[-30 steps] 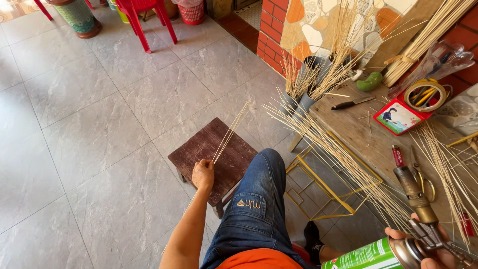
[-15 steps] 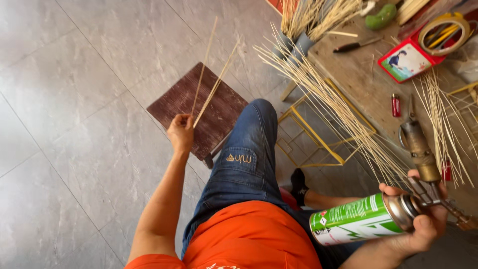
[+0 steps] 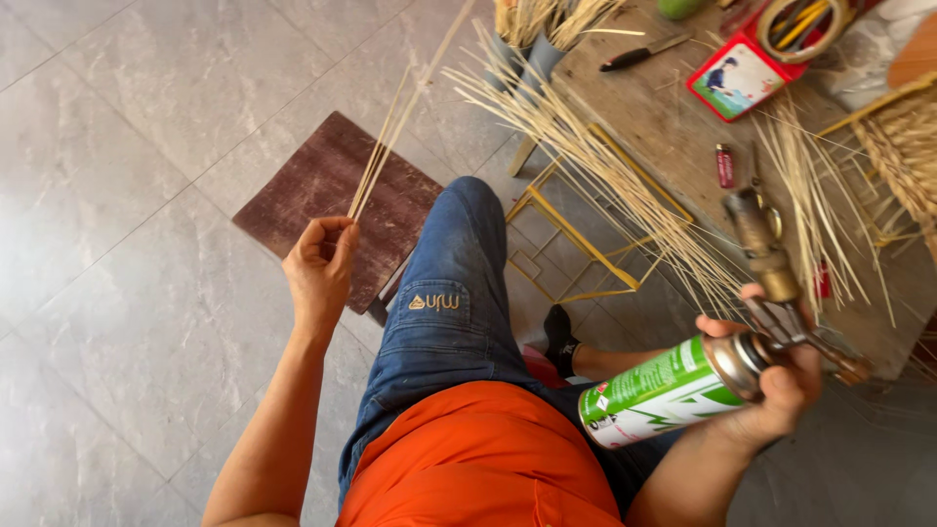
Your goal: The person uses a handheld blowtorch to heat thin bamboo sticks one by one, rotating them to soften the material. After heating, the sticks are placed on a nearby stool. The person then gathers a bundle of sticks and aligns them.
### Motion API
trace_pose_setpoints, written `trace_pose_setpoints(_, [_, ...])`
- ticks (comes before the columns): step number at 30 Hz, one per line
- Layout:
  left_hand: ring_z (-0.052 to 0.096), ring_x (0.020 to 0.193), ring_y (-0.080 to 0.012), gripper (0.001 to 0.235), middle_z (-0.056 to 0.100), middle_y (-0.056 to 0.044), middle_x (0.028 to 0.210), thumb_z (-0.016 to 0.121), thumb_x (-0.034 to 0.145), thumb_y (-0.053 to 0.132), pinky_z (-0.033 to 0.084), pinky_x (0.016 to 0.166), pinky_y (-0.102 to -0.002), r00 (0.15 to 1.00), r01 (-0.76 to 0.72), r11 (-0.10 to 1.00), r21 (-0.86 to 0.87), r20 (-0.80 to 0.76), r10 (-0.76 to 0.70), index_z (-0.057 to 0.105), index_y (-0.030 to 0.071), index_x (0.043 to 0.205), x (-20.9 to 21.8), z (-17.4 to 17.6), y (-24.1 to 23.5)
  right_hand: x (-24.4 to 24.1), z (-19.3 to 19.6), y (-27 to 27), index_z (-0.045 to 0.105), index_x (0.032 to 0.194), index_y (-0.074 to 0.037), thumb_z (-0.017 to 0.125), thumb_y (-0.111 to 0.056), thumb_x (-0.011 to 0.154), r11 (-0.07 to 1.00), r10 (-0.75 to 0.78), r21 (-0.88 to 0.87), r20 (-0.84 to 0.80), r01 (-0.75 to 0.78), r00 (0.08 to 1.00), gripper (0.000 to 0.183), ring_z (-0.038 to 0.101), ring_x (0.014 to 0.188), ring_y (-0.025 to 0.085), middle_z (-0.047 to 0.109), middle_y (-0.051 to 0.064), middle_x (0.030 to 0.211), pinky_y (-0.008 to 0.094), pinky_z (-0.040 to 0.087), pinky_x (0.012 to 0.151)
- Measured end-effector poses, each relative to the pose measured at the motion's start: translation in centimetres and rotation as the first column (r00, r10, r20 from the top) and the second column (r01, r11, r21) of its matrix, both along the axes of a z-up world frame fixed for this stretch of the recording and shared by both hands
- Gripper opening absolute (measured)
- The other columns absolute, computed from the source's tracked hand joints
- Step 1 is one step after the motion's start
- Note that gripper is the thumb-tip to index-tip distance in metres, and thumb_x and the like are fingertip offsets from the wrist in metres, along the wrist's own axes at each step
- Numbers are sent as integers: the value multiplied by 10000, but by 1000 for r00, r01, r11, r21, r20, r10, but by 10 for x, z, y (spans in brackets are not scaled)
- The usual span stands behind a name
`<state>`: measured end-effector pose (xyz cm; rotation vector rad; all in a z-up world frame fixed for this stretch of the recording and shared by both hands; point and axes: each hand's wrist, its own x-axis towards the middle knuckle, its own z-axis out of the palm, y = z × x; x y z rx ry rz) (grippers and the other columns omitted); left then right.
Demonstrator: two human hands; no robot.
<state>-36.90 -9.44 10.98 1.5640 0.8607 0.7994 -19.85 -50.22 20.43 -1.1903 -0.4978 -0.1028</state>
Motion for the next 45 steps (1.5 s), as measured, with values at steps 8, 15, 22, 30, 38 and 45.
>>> trace_pose_setpoints(8, [548, 702, 3, 107, 668, 34, 816, 704, 990, 84, 435, 599, -164, 931, 345, 938, 24, 115, -346, 712, -10, 1040, 21, 50, -53, 0, -3, 4, 433, 1496, 175, 707, -203, 874, 985, 128, 117, -22, -124, 992, 778, 745, 928, 377, 603, 364, 1344, 395, 643, 752])
trace_pose_setpoints(15, [522, 658, 3, 98, 655, 35, 776, 712, 967, 69, 404, 552, -165, 881, 462, 886, 25, 101, -462, 720, -8, 1027, 33, 66, -79, -8, -8, 11, 518, 1463, 94, 802, -185, 847, 965, 223, 144, -25, -218, 974, 733, 754, 987, 406, 618, 408, 1323, 474, 651, 873])
trace_pose_setpoints(22, [518, 661, 5, 89, 647, 39, 771, 716, 956, 46, 390, 551, -164, 859, 499, 866, 24, 114, -499, 727, -5, 1029, 27, 67, -87, -4, -7, 9, 513, 1452, 113, 803, -194, 844, 974, 181, 138, -10, -178, 983, 741, 756, 986, 393, 623, 409, 1302, 458, 644, 872])
trace_pose_setpoints(30, [562, 656, -7, 113, 685, 13, 767, 734, 934, 69, 424, 544, -173, 854, 514, 856, 54, 59, -516, 740, 1, 1023, 21, 63, -87, 20, 11, -8, 473, 1480, 142, 718, -239, 891, 987, -68, 147, 13, 65, 998, 743, 747, 979, 381, 599, 385, 1359, 424, 652, 796])
trace_pose_setpoints(38, [572, 658, -20, 120, 690, -4, 764, 737, 929, 70, 434, 542, -179, 858, 513, 857, 42, 15, -514, 744, 3, 1028, 16, 57, -87, 44, 20, -21, 420, 1527, 98, 698, -257, 926, 969, -132, 219, 66, 114, 989, 752, 743, 927, 325, 599, 322, 1397, 357, 638, 718])
trace_pose_setpoints(45, [597, 683, -19, 126, 705, -5, 783, 738, 929, 84, 451, 564, -171, 859, 511, 858, 55, 11, -512, 740, 4, 1025, 17, 57, -87, 25, 5, -17, 442, 1451, 141, 722, -254, 880, 986, -39, 159, -11, 40, 999, 749, 752, 941, 373, 622, 368, 1343, 400, 658, 769])
